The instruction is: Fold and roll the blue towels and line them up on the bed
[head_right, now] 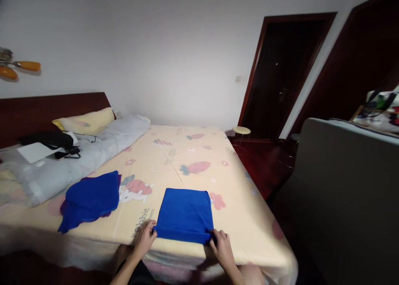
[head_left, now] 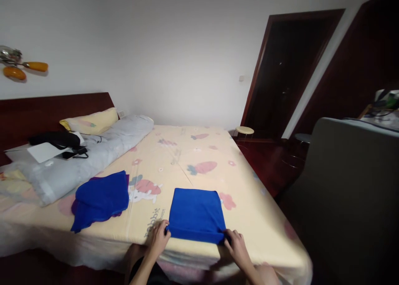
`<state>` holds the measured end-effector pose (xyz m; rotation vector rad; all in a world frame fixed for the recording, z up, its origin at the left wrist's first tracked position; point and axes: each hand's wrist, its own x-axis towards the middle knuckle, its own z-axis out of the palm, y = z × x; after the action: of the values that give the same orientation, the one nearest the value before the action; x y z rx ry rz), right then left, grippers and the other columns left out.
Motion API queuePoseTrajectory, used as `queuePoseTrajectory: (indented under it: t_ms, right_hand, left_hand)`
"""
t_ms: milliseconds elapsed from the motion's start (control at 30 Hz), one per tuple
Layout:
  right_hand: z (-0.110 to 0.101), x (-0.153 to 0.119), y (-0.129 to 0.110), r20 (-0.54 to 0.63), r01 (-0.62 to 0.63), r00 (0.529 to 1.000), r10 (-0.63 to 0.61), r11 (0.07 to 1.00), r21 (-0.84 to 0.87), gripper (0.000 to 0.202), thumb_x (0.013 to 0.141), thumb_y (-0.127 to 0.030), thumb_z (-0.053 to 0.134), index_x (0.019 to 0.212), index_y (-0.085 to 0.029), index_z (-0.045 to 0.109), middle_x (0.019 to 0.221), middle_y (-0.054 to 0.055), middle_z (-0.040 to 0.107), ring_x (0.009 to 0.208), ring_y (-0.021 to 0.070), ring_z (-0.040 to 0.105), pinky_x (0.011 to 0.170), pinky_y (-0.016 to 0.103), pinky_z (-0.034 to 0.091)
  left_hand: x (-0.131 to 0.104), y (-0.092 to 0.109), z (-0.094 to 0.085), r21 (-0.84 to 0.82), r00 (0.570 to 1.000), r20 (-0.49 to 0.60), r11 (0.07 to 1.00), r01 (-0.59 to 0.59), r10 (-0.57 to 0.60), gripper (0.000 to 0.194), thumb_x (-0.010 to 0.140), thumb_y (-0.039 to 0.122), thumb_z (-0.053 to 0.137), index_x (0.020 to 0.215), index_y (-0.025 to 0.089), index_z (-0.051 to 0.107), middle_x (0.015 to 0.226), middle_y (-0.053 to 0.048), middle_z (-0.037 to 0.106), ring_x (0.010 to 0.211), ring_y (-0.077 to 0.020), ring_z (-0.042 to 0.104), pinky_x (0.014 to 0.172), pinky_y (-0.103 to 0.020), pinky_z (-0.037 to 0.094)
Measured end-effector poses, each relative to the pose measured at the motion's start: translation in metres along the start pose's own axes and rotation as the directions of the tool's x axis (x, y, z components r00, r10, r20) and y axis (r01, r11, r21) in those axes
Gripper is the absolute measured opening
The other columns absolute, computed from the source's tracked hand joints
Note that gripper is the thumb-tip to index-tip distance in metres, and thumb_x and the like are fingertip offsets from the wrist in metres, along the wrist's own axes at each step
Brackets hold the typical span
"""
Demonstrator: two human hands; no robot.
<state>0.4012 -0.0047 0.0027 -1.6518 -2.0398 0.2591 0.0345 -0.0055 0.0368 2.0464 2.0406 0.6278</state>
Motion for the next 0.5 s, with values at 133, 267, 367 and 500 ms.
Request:
queuePoseTrajectory:
  t_ms: [133,267,367,500]
  right_hand:
    - [0.012,0.006,0.005,-0.090,-0.046,0.995,0.038,0.994,-0.095,0.026,0.079,-0.024,0.049,0.103,-0.022,0.061,0.093,0.007,0.067,0.087,0.0250,0.059,0.077,0.040,0.042]
    - [0.026,0.000,-0.015,-0.221,-0.013,0.975,-0.031,0.980,-0.197,0.036,0.079,-0.011,0.042,0.109,-0.024,0.058,0.098,0.009,0.064,0.089,0.0247,0.056,0.079,0.040,0.040]
    - [0.041,0.002,-0.057,-0.168,0.111,0.976,-0.141,0.978,-0.174,0.039,0.077,-0.006,0.042,0.106,-0.027,0.058,0.100,0.005,0.063,0.092,0.0224,0.054,0.083,0.037,0.038]
    - [0.061,0.014,-0.107,-0.073,0.113,0.991,-0.116,0.992,-0.051,0.029,0.078,-0.010,0.044,0.097,-0.027,0.058,0.095,0.002,0.063,0.091,0.0207,0.054,0.085,0.036,0.038]
  left_hand:
    - [0.010,0.004,0.007,0.070,0.995,-0.019,0.993,0.098,-0.097,0.037,0.075,0.011,0.045,0.108,0.021,0.057,0.101,-0.005,0.068,0.101,-0.0213,0.060,0.090,-0.037,0.042]
    - [0.003,0.024,0.012,0.121,0.996,-0.037,0.989,0.088,-0.084,0.034,0.079,0.010,0.038,0.104,0.021,0.058,0.108,-0.009,0.064,0.109,-0.0258,0.054,0.095,-0.044,0.037]
    - [-0.004,0.056,0.031,0.099,0.997,0.049,0.993,-0.070,0.066,0.035,0.083,0.011,0.035,0.103,0.026,0.059,0.109,-0.005,0.064,0.110,-0.0206,0.054,0.100,-0.037,0.036]
    - [-0.006,0.089,0.063,0.079,0.968,0.200,0.982,-0.170,0.151,0.042,0.087,0.017,0.033,0.123,0.026,0.052,0.134,-0.006,0.055,0.128,-0.0218,0.043,0.107,-0.038,0.031]
